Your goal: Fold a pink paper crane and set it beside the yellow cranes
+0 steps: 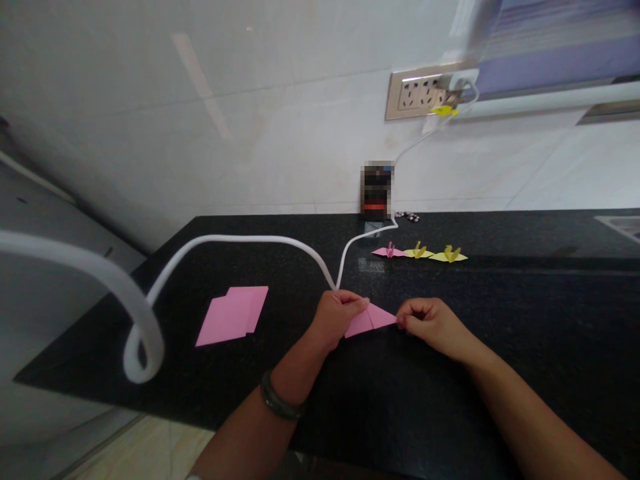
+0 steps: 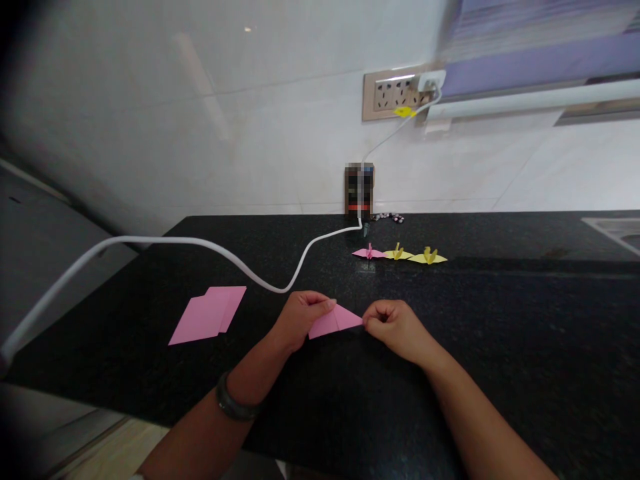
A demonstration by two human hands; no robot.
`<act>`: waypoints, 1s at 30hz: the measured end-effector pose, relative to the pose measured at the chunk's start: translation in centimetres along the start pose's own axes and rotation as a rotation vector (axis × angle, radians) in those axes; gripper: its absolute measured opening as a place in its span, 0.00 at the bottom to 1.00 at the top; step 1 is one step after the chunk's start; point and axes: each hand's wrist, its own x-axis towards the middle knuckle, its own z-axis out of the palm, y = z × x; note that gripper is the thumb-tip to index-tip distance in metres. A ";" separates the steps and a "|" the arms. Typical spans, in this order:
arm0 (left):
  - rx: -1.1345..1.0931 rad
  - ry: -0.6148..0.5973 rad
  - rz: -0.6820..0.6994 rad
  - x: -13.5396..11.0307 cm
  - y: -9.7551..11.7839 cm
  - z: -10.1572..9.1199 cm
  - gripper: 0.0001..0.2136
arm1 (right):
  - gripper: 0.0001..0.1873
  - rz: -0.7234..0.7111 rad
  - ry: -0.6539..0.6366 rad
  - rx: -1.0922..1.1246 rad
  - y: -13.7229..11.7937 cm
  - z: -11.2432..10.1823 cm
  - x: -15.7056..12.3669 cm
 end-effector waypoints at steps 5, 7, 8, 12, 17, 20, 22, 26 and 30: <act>-0.008 -0.008 -0.018 -0.2 -0.2 0.4 0.12 | 0.07 0.025 -0.034 0.033 0.0 -0.3 -0.1; -0.009 -0.016 -0.024 -0.2 -0.2 0.5 0.12 | 0.08 0.046 -0.052 0.051 0.0 -0.4 -0.2; -0.009 -0.017 -0.025 -0.2 -0.2 0.5 0.12 | 0.08 0.058 -0.063 0.061 0.0 -0.5 -0.2; -0.015 0.046 -0.030 0.1 -0.3 0.1 0.12 | 0.08 0.106 -0.082 0.134 0.4 -1.0 -0.2; -0.059 0.053 -0.063 0.4 -0.4 -0.2 0.13 | 0.07 0.142 0.033 0.286 0.7 -1.2 0.0; -0.091 0.049 -0.082 0.2 -0.3 -0.1 0.13 | 0.10 0.140 0.020 0.340 0.4 -0.7 0.1; -0.134 0.034 -0.095 0.1 -0.2 0.1 0.13 | 0.12 0.131 -0.027 0.333 0.2 -0.3 0.0; -0.190 0.010 -0.088 0.0 -0.2 0.3 0.14 | 0.12 0.094 -0.043 0.310 -0.1 0.3 -0.1; -0.182 -0.073 -0.072 -0.4 -0.1 0.6 0.12 | 0.13 0.041 0.073 0.365 0.0 0.5 -0.1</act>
